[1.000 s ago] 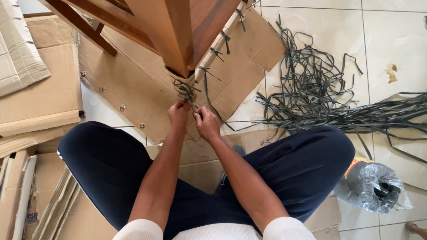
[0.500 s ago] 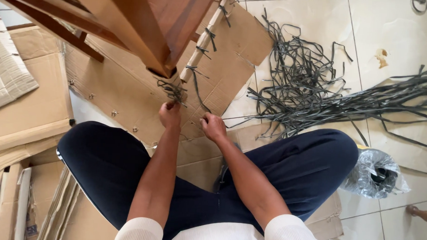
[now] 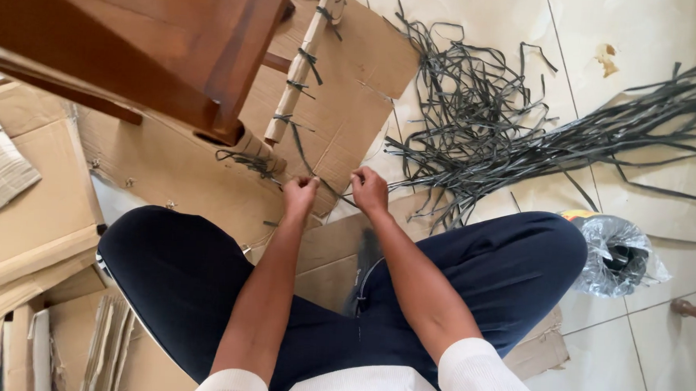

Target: The person wraps the legs of a wooden chair with cardboard and secures them with plastic strips.

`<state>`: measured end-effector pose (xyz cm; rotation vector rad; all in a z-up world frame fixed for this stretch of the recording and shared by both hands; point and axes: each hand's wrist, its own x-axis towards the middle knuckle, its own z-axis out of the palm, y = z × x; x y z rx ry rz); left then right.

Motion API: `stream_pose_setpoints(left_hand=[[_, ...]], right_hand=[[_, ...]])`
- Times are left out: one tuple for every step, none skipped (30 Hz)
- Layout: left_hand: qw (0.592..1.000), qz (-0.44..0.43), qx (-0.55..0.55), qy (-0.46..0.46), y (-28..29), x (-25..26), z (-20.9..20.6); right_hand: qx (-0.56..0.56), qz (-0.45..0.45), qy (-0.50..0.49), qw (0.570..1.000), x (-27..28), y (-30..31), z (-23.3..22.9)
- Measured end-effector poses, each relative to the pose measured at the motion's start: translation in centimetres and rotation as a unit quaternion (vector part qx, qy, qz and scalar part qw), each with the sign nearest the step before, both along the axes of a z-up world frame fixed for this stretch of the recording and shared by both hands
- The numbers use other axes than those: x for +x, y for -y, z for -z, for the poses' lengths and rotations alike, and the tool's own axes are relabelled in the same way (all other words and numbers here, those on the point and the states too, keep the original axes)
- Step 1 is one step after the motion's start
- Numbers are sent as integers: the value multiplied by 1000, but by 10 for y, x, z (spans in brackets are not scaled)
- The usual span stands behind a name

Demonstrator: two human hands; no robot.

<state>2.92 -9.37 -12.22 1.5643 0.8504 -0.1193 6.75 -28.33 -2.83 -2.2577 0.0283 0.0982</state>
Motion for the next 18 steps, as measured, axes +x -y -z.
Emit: stream_pose_setpoints(left_hand=[[1000,5,0,-1,6,0,-14],[998,55,39,18,12,0,-27],[991,104,78,37,18,0,-41],[990,108,78,36,21,-2,-51],[982,148,113,26,25,-4,-60],[971,187,148,15,28,-6,-69],[970,191,149,14,29,-9,-71],[960,230,156,10,30,-13,-74],[949,269,163,6,31,-16,-76],[948,272,164,5,31,-18,-77],[941,295,166,6,30,-20,-78],[934,316,168,6,31,-22,-78],[933,319,168,5,30,-21,-82],[929,329,169,-10,30,-21,-86],[925,339,169,-26,29,-21,-90],[925,339,169,-28,28,-20,-94],[924,341,172,-24,27,-19,-98],[923,342,175,-20,25,-18,-102]], right_hand=[[0,5,-1,1000,7,7,7],[-1,32,9,999,15,13,14],[-3,59,19,998,23,20,21],[-3,63,17,998,33,30,31],[-30,82,29,996,44,40,41],[-57,100,40,993,54,49,51],[-57,103,39,992,63,59,51],[-75,122,33,989,72,68,50],[-93,140,28,985,82,78,50],[-92,144,25,985,90,86,58],[-97,159,26,982,98,94,65],[-102,174,27,979,106,103,73],[-101,176,25,979,112,107,78],[-104,175,14,979,118,110,82],[-106,173,4,979,124,113,86],[-105,173,2,979,126,109,75],[-104,174,-39,979,128,105,65],[-102,174,-79,976,131,101,54]])
